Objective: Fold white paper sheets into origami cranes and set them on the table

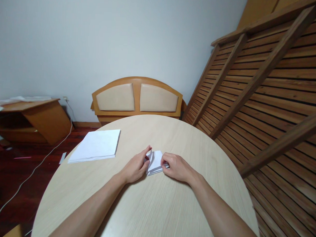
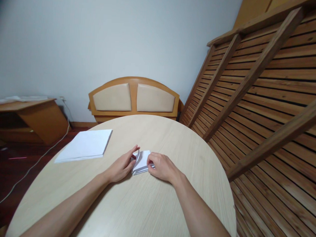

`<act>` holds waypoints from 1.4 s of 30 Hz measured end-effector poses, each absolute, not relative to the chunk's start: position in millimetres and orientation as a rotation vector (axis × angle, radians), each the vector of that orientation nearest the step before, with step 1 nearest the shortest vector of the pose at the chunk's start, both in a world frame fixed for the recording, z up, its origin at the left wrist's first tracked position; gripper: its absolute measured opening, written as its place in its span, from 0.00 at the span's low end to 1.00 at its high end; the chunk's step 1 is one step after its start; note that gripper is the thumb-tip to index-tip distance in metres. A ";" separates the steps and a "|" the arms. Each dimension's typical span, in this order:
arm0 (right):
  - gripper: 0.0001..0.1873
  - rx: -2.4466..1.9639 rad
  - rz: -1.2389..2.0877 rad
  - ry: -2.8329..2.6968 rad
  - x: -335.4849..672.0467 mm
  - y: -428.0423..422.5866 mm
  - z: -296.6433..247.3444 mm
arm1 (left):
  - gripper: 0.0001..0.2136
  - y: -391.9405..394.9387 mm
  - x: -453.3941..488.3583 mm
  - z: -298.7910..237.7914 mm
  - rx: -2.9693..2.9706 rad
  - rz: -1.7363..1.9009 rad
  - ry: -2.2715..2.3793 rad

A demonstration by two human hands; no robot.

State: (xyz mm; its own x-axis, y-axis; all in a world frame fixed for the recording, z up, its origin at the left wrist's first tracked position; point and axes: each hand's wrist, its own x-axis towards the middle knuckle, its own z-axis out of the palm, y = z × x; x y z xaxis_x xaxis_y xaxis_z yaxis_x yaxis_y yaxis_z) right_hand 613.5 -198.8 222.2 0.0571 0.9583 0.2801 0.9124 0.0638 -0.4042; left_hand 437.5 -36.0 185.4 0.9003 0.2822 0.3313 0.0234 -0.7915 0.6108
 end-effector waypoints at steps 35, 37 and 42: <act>0.21 -1.920 0.140 -1.843 617.1 -195.3 212.8 | 0.09 -40.3 434.3 206.4 2.596 0.679 0.289; 0.21 -1.925 0.142 -1.830 617.6 -193.6 211.0 | 0.09 -40.8 434.5 205.6 2.588 0.686 0.294; 0.20 -1.916 0.130 -1.769 618.4 -190.4 207.2 | 0.09 -40.5 436.8 200.0 2.577 0.633 0.331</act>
